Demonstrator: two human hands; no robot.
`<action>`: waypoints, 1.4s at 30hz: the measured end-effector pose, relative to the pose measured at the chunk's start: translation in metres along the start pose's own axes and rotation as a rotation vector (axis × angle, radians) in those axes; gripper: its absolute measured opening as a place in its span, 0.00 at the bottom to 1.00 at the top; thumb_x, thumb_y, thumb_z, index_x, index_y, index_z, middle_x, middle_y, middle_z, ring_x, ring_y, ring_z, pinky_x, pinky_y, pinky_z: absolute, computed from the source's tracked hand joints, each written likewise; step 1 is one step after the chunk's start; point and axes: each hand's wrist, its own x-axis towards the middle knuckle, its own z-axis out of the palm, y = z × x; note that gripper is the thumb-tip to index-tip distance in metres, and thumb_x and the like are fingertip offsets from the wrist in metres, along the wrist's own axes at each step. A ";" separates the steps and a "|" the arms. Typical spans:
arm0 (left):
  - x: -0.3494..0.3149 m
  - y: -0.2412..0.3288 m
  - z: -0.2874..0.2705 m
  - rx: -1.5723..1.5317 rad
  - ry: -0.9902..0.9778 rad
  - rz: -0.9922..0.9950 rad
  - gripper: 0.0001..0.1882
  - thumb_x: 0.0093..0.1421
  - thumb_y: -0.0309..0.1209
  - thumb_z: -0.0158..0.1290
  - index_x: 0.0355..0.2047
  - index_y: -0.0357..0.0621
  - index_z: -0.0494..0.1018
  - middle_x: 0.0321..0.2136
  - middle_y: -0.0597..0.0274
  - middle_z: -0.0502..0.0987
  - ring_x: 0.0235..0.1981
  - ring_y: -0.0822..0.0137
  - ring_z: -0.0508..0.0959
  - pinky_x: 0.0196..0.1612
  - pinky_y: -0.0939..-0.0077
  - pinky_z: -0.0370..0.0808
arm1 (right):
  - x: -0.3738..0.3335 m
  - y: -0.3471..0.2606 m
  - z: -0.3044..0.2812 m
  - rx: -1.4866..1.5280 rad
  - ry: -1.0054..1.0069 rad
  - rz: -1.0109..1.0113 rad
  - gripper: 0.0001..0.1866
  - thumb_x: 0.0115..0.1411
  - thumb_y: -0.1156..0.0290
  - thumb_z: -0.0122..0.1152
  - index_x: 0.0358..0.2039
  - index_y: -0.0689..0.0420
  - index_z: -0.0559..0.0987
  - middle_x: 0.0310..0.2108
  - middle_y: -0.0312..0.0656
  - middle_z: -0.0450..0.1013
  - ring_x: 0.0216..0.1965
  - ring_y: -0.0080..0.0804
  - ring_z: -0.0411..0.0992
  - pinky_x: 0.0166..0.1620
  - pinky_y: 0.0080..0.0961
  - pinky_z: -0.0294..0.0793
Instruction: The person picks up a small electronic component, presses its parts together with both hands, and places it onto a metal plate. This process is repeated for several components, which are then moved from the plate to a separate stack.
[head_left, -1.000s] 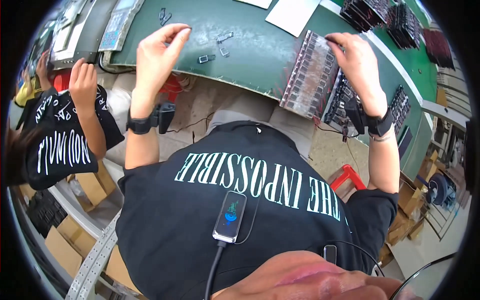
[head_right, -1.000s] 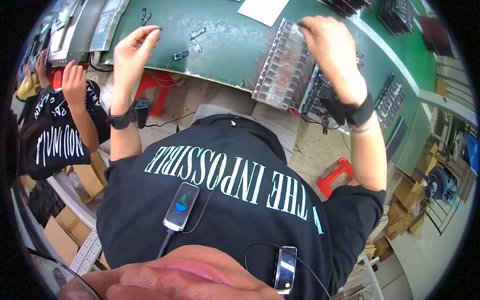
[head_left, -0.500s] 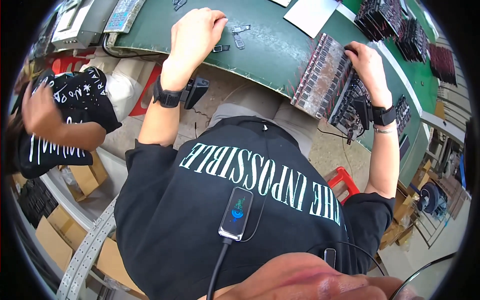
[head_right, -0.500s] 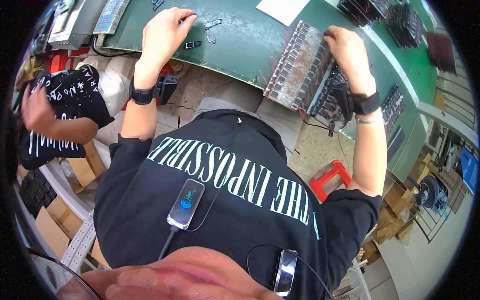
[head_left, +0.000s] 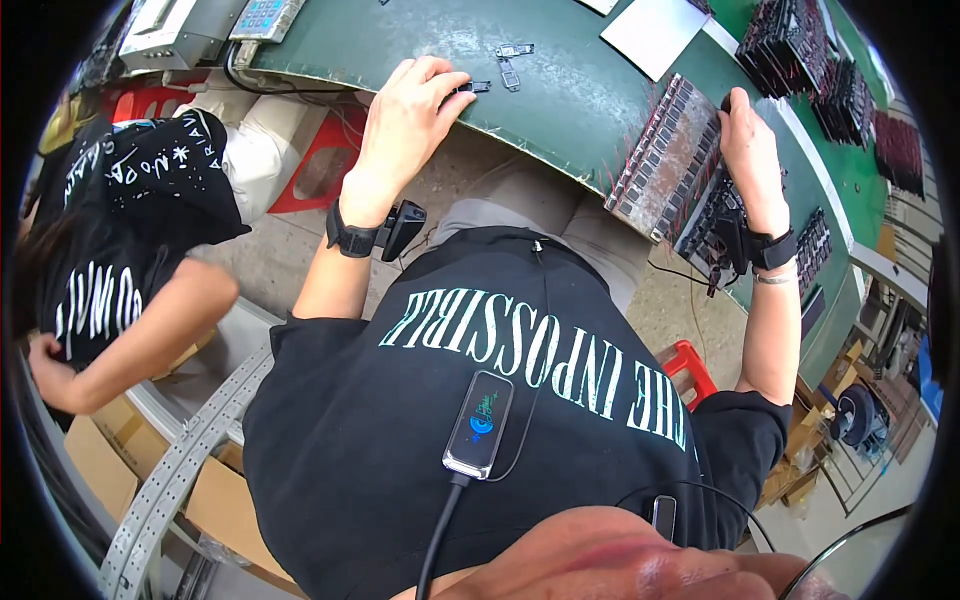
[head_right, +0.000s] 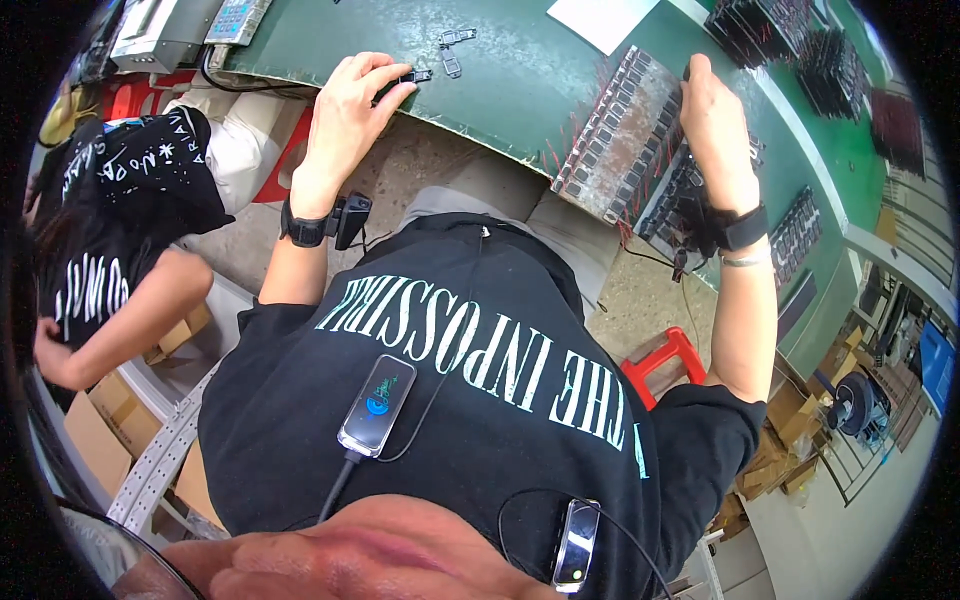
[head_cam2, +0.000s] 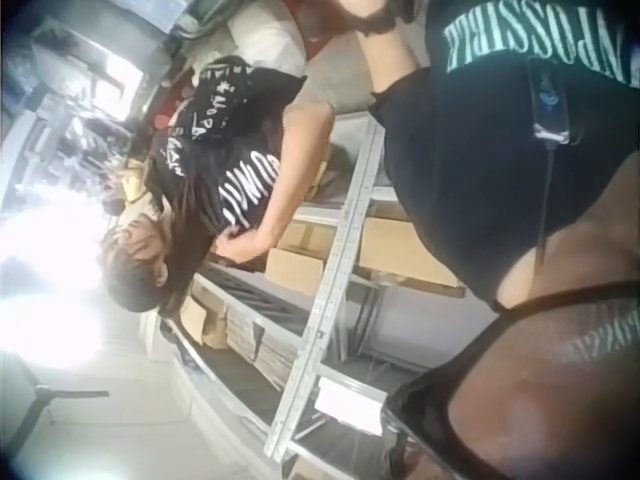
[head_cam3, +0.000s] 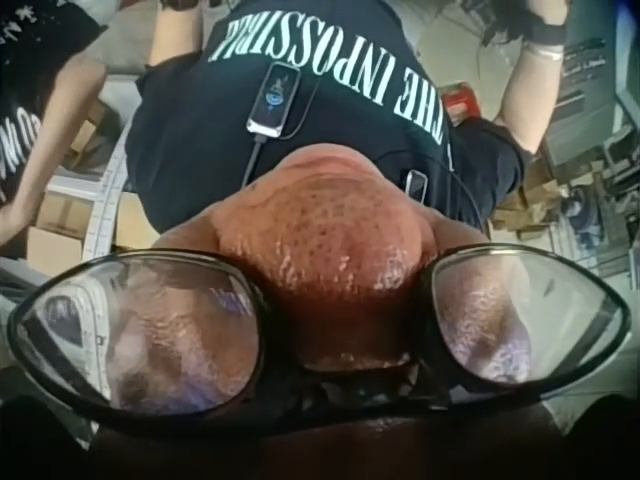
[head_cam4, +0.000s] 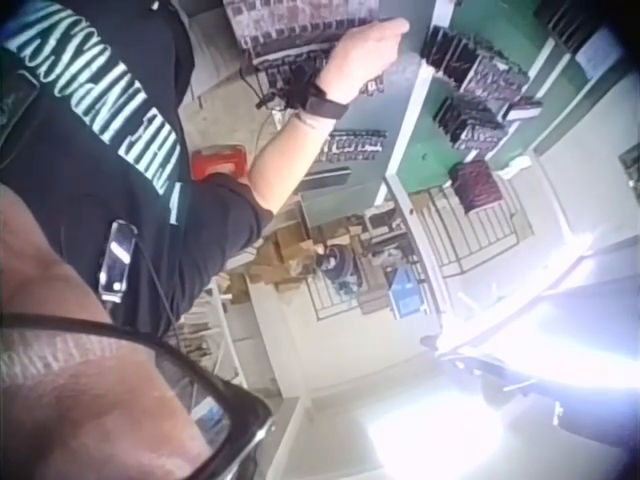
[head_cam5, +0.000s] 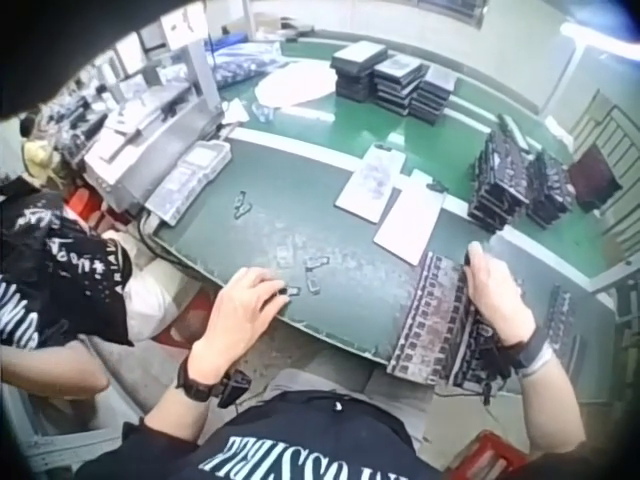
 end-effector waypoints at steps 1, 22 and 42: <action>-0.001 -0.001 0.002 -0.020 0.023 0.021 0.10 0.55 0.31 0.64 0.37 0.43 0.80 0.32 0.61 0.78 0.38 0.58 0.78 0.42 0.66 0.77 | -0.001 -0.002 -0.003 -0.002 0.000 0.000 0.06 0.63 0.75 0.57 0.35 0.61 0.69 0.32 0.58 0.73 0.38 0.59 0.73 0.36 0.43 0.74; 0.032 0.120 0.028 -1.072 -0.264 -0.290 0.17 0.61 0.20 0.59 0.51 0.37 0.78 0.43 0.63 0.80 0.40 0.76 0.80 0.43 0.83 0.77 | -0.070 -0.125 -0.040 1.596 0.014 0.539 0.15 0.65 0.76 0.60 0.52 0.65 0.76 0.43 0.42 0.77 0.39 0.27 0.78 0.47 0.21 0.76; 0.026 0.125 0.030 -1.111 -0.277 -0.369 0.13 0.60 0.24 0.60 0.47 0.39 0.79 0.36 0.62 0.83 0.39 0.75 0.81 0.45 0.79 0.79 | -0.078 -0.122 -0.035 1.541 0.105 0.505 0.14 0.64 0.76 0.62 0.49 0.65 0.79 0.42 0.42 0.79 0.40 0.25 0.79 0.47 0.21 0.78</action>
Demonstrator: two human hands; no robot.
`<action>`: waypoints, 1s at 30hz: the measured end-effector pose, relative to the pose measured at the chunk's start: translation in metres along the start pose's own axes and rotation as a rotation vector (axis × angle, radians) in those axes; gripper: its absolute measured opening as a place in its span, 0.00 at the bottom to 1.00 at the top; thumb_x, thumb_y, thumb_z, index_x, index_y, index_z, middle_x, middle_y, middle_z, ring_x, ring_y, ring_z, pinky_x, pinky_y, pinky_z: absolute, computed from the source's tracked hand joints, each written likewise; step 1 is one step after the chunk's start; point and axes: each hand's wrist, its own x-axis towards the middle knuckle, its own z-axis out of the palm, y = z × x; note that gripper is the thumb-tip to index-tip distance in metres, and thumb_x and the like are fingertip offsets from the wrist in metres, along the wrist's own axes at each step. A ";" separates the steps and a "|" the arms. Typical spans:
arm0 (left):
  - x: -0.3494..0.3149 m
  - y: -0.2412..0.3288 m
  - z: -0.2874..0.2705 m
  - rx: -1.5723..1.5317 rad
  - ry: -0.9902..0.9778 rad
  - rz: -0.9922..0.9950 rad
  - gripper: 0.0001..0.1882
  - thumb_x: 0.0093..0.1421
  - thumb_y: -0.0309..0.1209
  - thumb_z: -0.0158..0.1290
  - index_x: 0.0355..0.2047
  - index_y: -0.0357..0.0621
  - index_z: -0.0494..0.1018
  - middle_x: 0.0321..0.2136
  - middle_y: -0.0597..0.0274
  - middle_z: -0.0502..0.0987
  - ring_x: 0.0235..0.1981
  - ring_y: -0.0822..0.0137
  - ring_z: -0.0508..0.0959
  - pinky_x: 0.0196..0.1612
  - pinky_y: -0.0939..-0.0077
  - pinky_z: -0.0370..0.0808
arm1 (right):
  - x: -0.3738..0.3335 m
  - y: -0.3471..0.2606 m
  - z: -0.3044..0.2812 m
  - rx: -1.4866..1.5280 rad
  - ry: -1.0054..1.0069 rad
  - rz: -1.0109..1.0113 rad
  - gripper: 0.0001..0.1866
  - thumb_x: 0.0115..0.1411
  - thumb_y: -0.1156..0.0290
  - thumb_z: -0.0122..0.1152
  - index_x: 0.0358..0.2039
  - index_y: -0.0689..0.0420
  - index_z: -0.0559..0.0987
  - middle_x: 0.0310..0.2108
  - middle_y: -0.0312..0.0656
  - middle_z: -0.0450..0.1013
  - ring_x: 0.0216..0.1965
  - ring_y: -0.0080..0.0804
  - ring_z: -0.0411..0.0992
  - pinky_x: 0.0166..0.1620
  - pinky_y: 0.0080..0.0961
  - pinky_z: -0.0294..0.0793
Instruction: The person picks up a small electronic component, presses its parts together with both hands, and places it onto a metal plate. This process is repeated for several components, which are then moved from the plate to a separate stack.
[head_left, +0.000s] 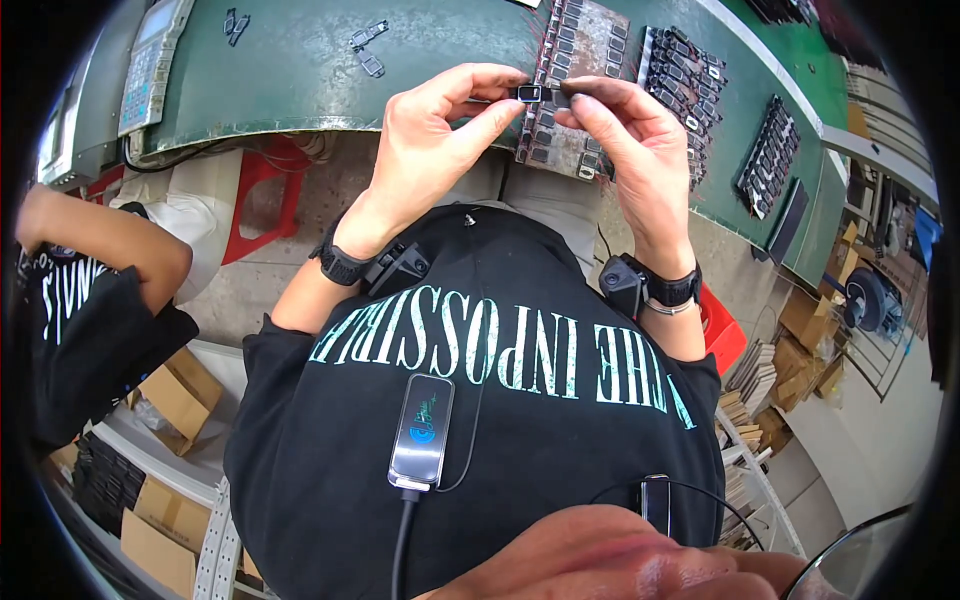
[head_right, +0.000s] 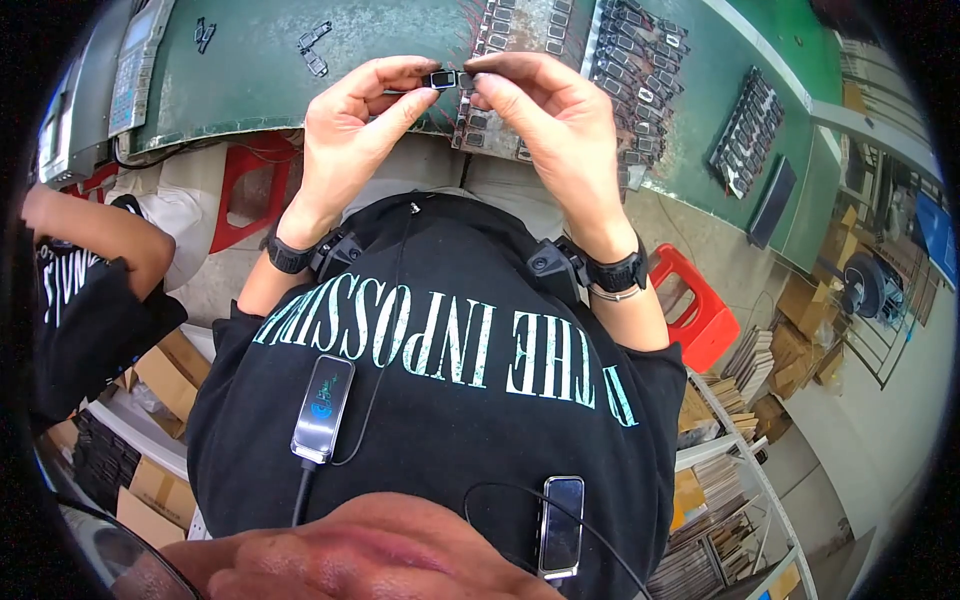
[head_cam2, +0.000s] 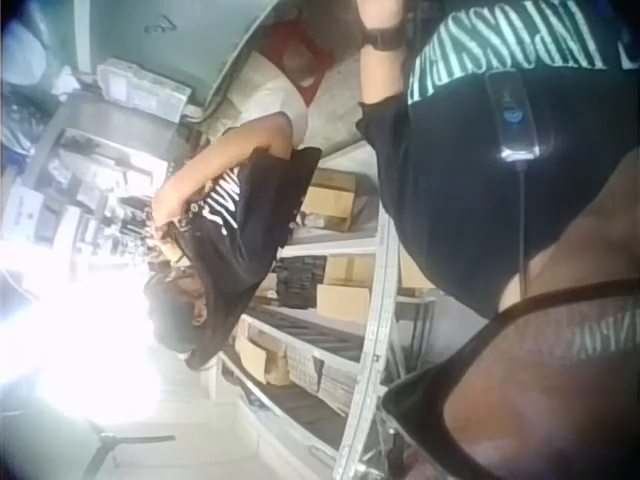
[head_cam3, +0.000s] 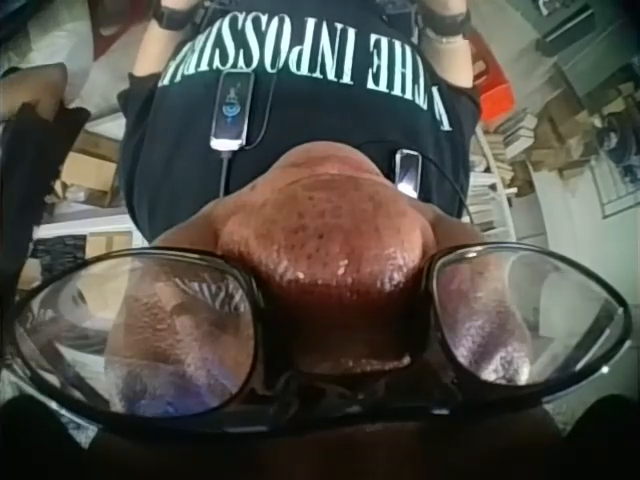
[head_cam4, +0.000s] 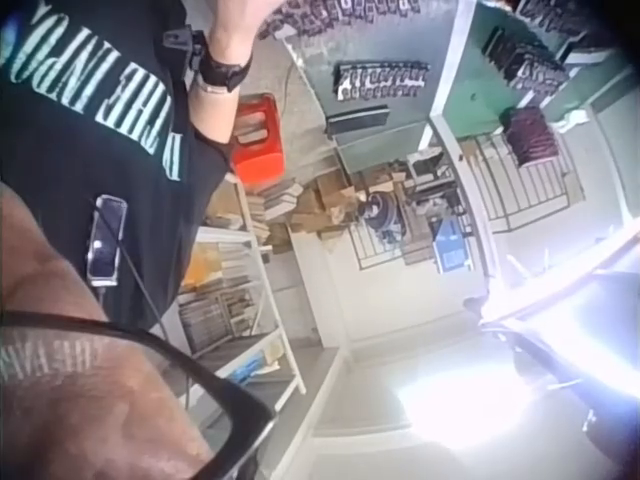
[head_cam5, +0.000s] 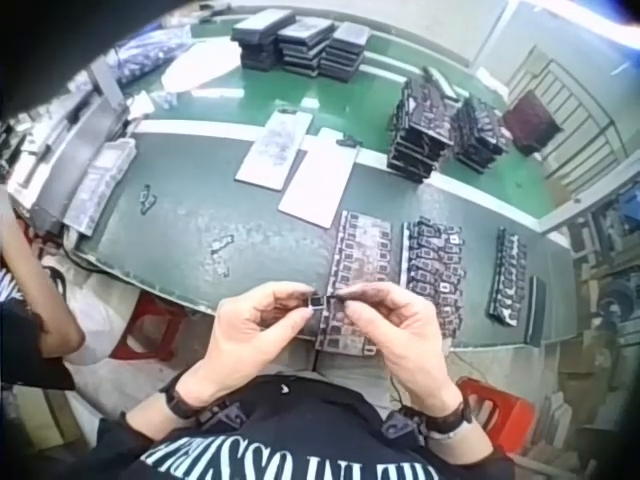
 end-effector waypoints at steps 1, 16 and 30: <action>0.000 0.000 0.001 0.005 0.003 0.009 0.13 0.60 0.24 0.60 0.47 0.39 0.79 0.37 0.62 0.83 0.39 0.75 0.81 0.45 0.79 0.79 | 0.000 0.002 0.001 -0.031 0.002 -0.022 0.13 0.64 0.77 0.62 0.49 0.65 0.79 0.42 0.42 0.79 0.41 0.25 0.79 0.47 0.21 0.78; -0.003 0.001 0.005 0.065 -0.015 0.015 0.12 0.62 0.21 0.59 0.47 0.35 0.77 0.39 0.64 0.82 0.39 0.77 0.80 0.44 0.84 0.77 | 0.001 0.004 0.009 -0.251 0.032 0.009 0.10 0.62 0.77 0.64 0.44 0.62 0.81 0.36 0.33 0.78 0.32 0.14 0.73 0.36 0.12 0.74; -0.001 -0.013 0.013 -0.442 0.038 -0.217 0.09 0.63 0.20 0.57 0.42 0.30 0.74 0.37 0.54 0.82 0.38 0.68 0.83 0.45 0.77 0.82 | -0.007 0.010 0.025 -0.606 0.174 -0.246 0.08 0.60 0.77 0.67 0.41 0.60 0.83 0.32 0.30 0.77 0.27 0.10 0.68 0.31 0.09 0.67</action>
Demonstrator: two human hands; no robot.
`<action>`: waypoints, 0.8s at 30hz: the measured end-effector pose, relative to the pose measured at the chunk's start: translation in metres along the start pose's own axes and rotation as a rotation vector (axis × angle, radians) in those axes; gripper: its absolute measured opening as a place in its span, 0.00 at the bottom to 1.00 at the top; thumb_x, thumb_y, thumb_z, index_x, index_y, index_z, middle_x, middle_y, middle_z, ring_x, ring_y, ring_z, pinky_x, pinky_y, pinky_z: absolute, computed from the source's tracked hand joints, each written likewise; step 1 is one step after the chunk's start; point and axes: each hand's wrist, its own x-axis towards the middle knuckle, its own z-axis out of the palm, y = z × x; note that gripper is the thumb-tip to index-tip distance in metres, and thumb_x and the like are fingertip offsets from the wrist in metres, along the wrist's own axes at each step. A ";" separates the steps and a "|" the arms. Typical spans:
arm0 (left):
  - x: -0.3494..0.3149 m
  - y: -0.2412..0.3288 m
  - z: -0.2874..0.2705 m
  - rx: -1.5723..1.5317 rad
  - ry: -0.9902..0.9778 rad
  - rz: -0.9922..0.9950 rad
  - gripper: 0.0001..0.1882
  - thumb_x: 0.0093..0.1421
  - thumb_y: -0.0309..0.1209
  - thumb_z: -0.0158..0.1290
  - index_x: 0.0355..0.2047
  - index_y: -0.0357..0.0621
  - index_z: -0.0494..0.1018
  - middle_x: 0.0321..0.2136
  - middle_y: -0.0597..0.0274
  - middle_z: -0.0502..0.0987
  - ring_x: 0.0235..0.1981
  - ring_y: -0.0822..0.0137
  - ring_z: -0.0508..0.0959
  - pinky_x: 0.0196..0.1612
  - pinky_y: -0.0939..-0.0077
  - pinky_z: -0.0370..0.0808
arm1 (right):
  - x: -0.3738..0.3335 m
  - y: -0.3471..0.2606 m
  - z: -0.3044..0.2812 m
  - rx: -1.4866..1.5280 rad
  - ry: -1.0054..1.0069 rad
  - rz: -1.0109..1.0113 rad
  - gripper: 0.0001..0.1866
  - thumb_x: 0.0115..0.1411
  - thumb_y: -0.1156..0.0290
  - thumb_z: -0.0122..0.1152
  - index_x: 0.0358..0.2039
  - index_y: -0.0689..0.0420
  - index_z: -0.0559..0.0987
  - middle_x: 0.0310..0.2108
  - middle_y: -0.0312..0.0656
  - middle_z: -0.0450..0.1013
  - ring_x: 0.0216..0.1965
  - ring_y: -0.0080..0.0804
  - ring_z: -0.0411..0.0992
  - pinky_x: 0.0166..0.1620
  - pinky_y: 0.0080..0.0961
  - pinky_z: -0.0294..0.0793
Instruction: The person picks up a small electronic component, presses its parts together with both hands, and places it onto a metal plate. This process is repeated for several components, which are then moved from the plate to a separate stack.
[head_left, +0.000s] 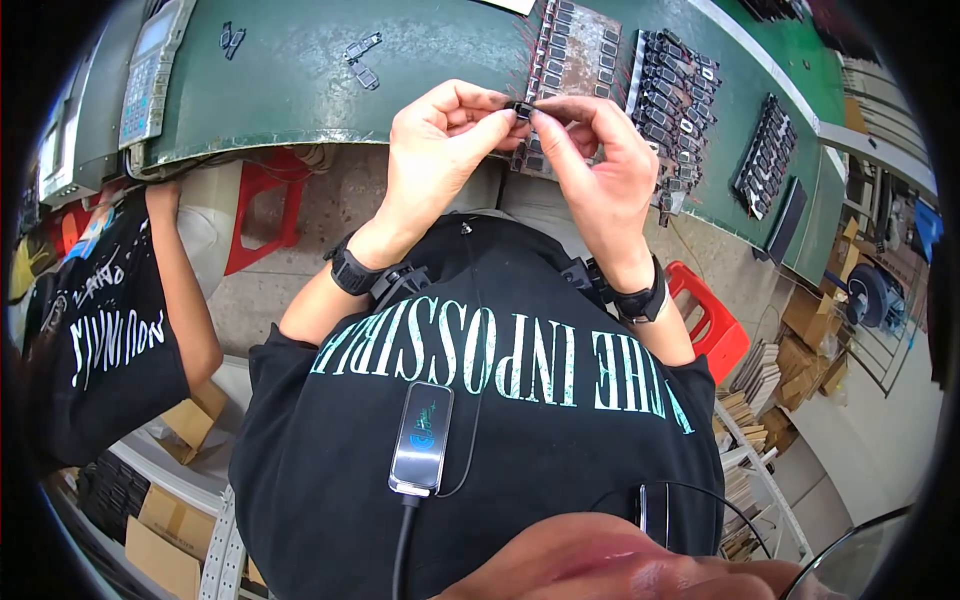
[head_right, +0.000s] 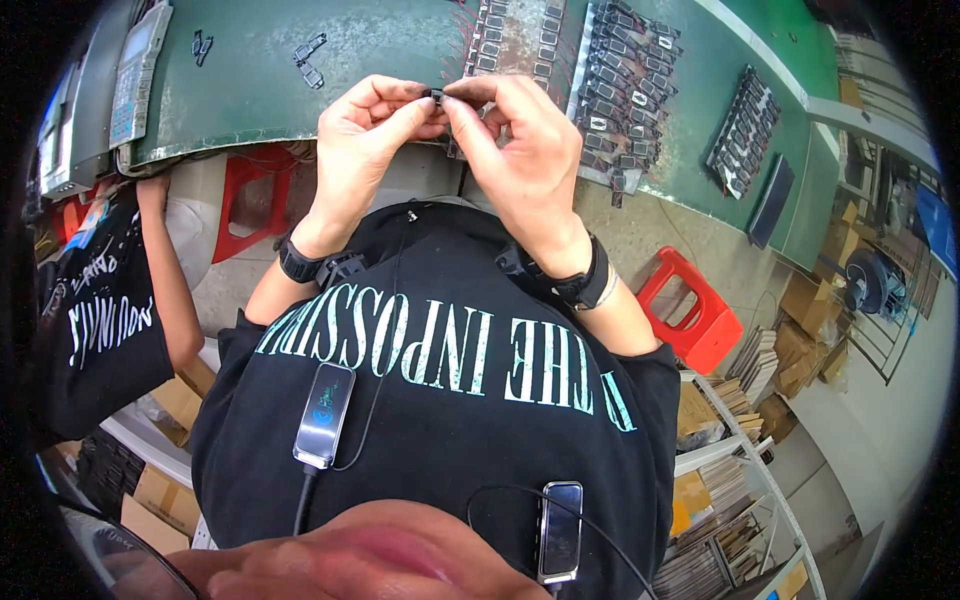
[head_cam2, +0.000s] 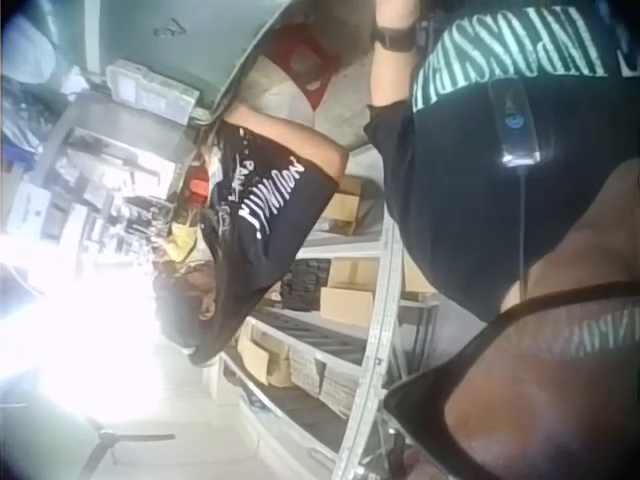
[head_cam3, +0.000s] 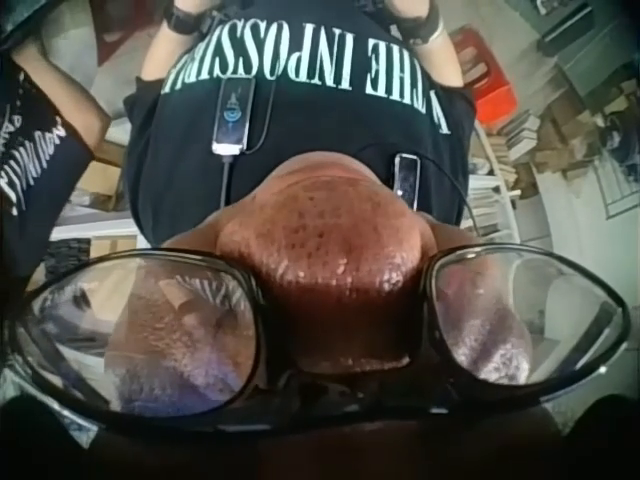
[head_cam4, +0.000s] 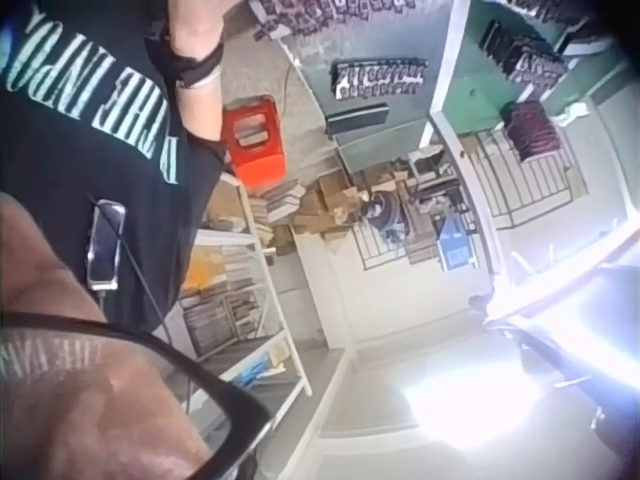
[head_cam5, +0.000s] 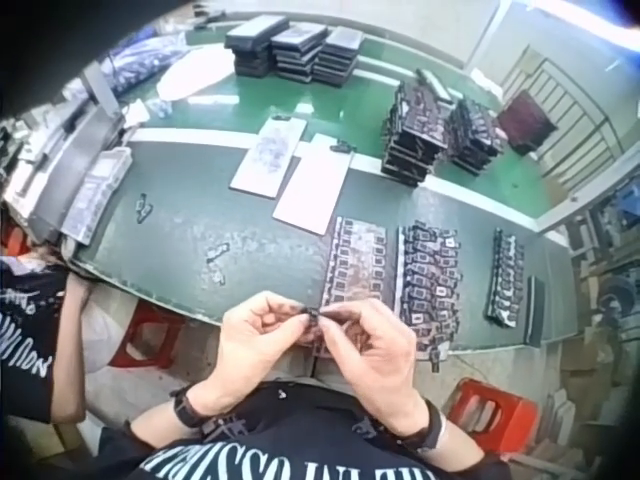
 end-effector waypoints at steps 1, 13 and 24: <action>0.001 0.000 0.000 -0.014 0.018 -0.010 0.09 0.63 0.20 0.57 0.43 0.30 0.74 0.36 0.53 0.81 0.38 0.68 0.83 0.45 0.77 0.83 | 0.000 -0.001 0.000 -0.021 0.025 -0.032 0.08 0.59 0.77 0.67 0.39 0.60 0.83 0.31 0.32 0.77 0.25 0.12 0.68 0.30 0.11 0.67; 0.002 0.000 0.001 0.005 -0.018 -0.012 0.07 0.63 0.20 0.56 0.42 0.29 0.75 0.37 0.52 0.82 0.38 0.66 0.84 0.44 0.77 0.83 | 0.001 0.020 -0.004 0.159 -0.039 0.150 0.08 0.60 0.76 0.67 0.40 0.60 0.83 0.33 0.29 0.76 0.29 0.10 0.66 0.33 0.09 0.65; 0.000 0.001 0.004 0.012 -0.013 -0.007 0.06 0.64 0.20 0.54 0.41 0.31 0.75 0.37 0.53 0.82 0.39 0.66 0.84 0.44 0.76 0.83 | 0.004 0.014 -0.008 0.445 -0.130 0.365 0.08 0.62 0.74 0.65 0.40 0.62 0.81 0.48 0.37 0.74 0.43 0.19 0.73 0.47 0.17 0.71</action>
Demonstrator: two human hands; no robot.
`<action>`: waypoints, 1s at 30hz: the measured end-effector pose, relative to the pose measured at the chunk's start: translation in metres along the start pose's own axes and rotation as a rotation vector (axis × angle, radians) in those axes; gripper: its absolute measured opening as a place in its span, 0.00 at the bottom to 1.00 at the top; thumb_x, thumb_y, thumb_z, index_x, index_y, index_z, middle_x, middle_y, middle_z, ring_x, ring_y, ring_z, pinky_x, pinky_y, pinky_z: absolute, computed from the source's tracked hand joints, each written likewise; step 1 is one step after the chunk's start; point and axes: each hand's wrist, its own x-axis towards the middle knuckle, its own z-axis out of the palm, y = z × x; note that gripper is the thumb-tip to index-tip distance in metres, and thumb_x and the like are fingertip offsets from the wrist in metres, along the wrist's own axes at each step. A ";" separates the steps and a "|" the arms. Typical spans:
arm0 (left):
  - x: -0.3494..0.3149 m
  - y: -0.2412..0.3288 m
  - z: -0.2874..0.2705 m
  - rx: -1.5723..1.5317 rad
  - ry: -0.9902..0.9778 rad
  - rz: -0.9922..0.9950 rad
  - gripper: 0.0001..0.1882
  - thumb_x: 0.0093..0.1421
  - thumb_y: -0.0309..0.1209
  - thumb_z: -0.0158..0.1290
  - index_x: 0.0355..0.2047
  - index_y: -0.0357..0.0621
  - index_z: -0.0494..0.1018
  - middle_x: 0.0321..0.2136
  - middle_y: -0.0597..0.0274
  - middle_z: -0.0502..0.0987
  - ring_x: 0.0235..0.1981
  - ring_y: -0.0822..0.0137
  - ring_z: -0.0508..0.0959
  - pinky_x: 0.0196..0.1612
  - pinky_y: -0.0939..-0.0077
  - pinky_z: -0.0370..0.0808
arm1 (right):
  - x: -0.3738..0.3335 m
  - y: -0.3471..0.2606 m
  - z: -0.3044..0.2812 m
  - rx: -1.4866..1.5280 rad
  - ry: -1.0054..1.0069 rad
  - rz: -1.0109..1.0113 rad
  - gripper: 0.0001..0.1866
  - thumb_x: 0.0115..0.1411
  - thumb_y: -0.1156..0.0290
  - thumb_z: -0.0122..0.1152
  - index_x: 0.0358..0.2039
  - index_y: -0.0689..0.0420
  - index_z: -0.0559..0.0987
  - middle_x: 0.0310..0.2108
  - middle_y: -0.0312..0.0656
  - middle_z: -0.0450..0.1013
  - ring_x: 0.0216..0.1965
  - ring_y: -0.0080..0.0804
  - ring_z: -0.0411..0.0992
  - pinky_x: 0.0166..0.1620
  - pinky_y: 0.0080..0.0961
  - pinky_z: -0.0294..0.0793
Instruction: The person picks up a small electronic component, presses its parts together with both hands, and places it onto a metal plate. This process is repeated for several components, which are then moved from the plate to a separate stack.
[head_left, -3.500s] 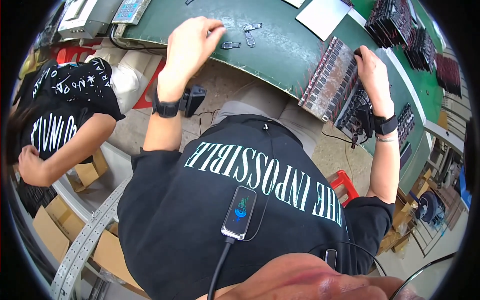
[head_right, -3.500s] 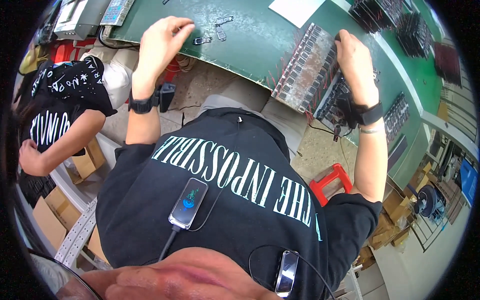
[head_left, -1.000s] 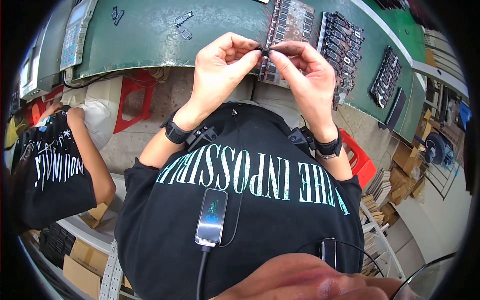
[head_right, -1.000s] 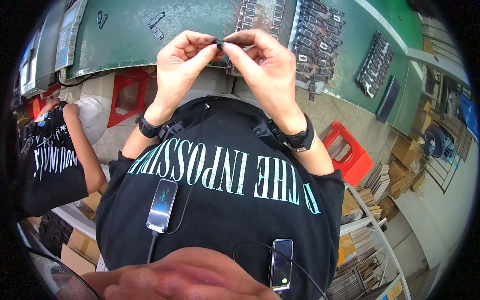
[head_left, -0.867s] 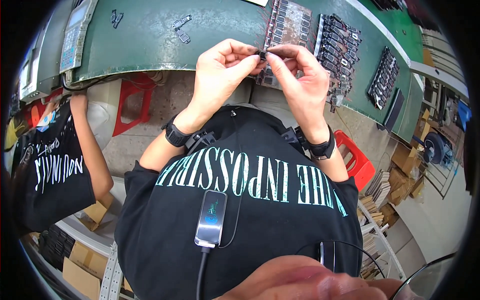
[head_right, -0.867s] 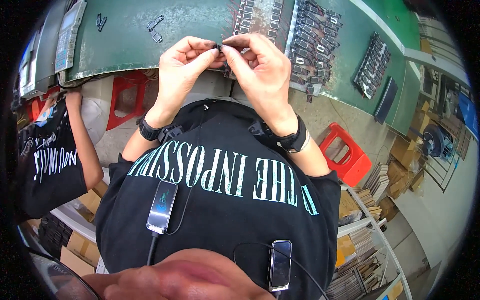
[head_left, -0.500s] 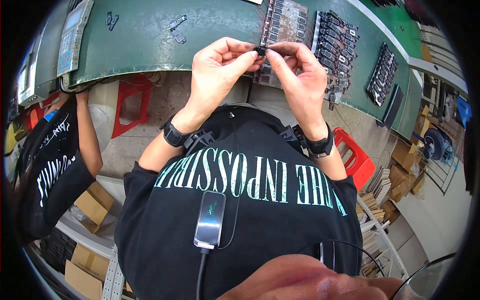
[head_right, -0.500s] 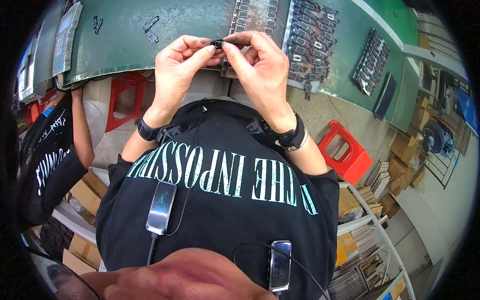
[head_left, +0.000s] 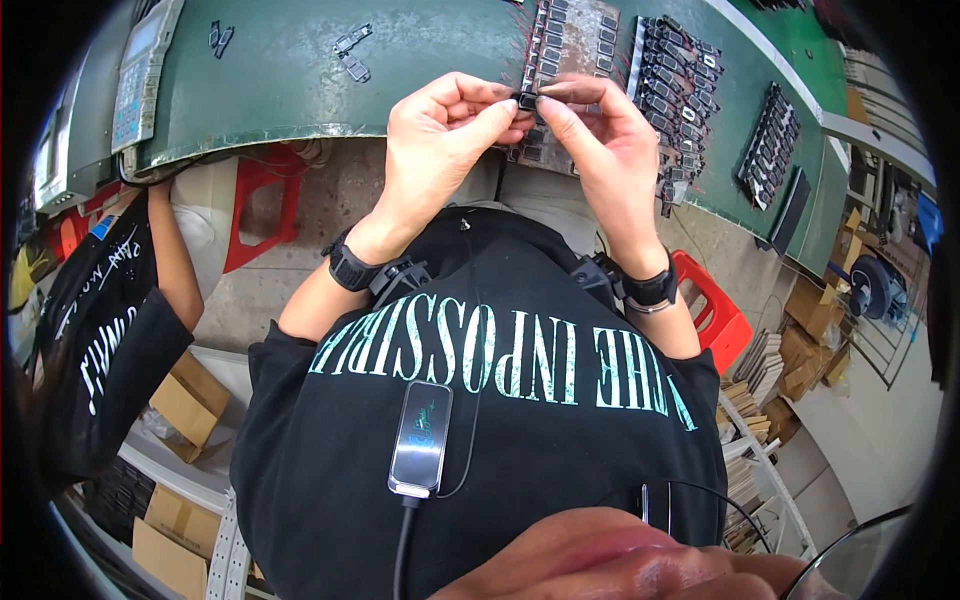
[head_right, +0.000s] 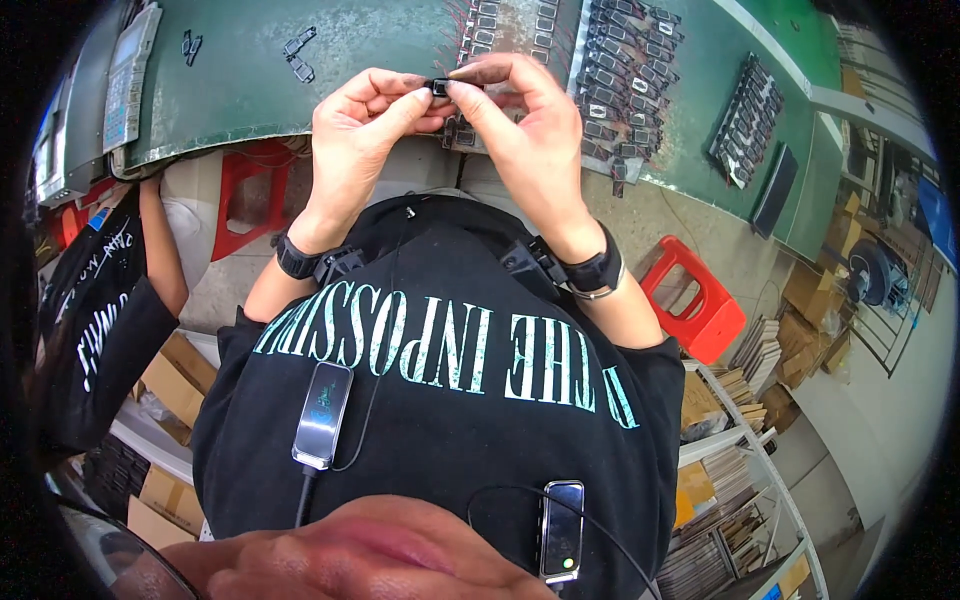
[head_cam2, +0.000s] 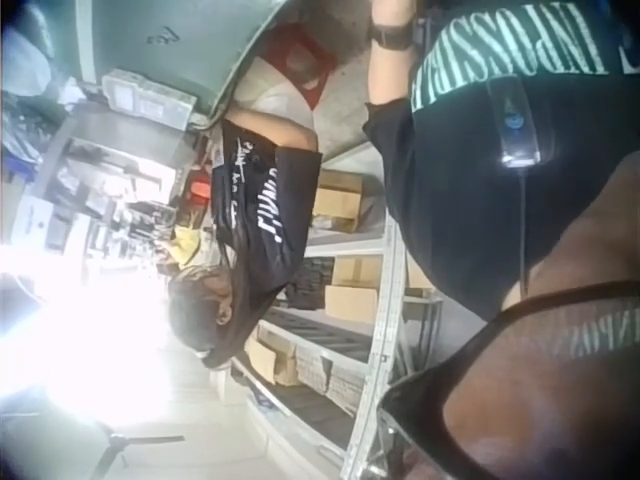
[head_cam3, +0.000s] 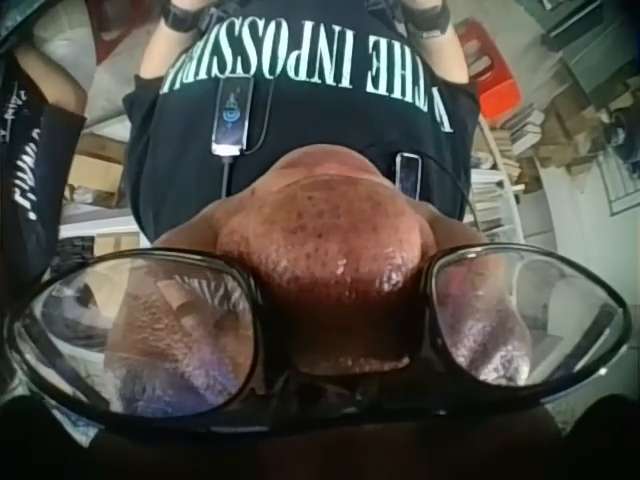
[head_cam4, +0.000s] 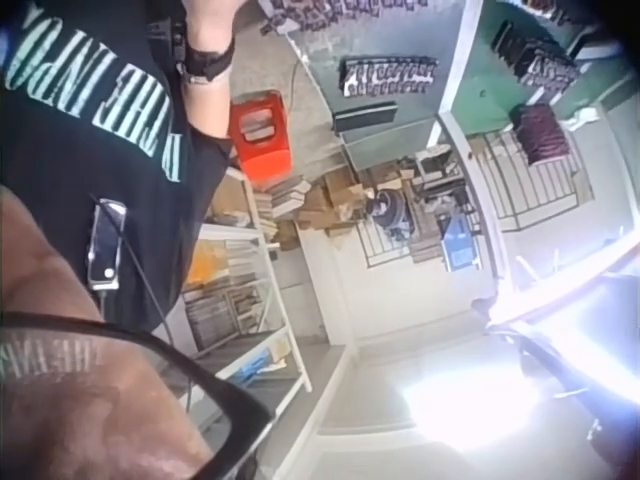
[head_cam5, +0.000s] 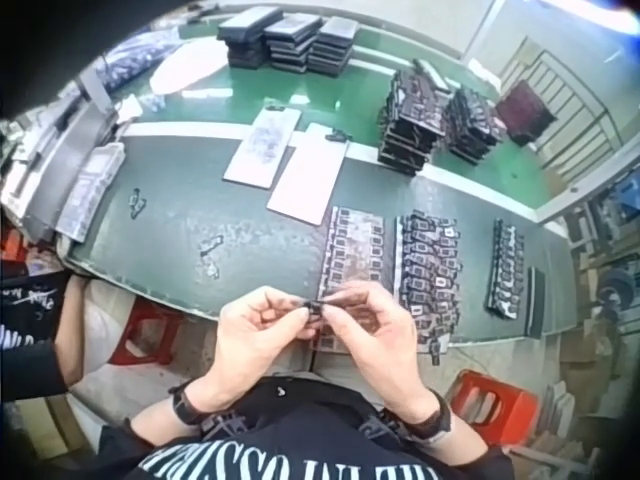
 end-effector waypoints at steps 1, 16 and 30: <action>0.001 0.000 0.000 0.002 0.005 0.010 0.05 0.65 0.20 0.54 0.41 0.32 0.75 0.38 0.53 0.81 0.39 0.66 0.84 0.45 0.76 0.83 | -0.001 0.000 0.000 -0.194 0.053 -0.178 0.08 0.62 0.74 0.65 0.41 0.62 0.81 0.47 0.37 0.75 0.44 0.20 0.73 0.48 0.18 0.71; 0.000 -0.001 0.003 0.010 0.020 0.050 0.07 0.64 0.21 0.55 0.41 0.30 0.75 0.36 0.54 0.82 0.37 0.69 0.83 0.44 0.78 0.82 | -0.001 0.001 0.004 0.046 -0.001 -0.037 0.08 0.65 0.74 0.62 0.43 0.63 0.78 0.42 0.36 0.76 0.44 0.19 0.73 0.52 0.18 0.71; -0.009 -0.005 0.001 0.031 0.002 0.011 0.07 0.64 0.22 0.56 0.42 0.31 0.75 0.36 0.55 0.82 0.39 0.69 0.84 0.44 0.79 0.82 | -0.007 0.010 0.013 -0.115 0.046 -0.154 0.08 0.67 0.76 0.58 0.45 0.63 0.75 0.42 0.36 0.75 0.43 0.19 0.74 0.50 0.17 0.72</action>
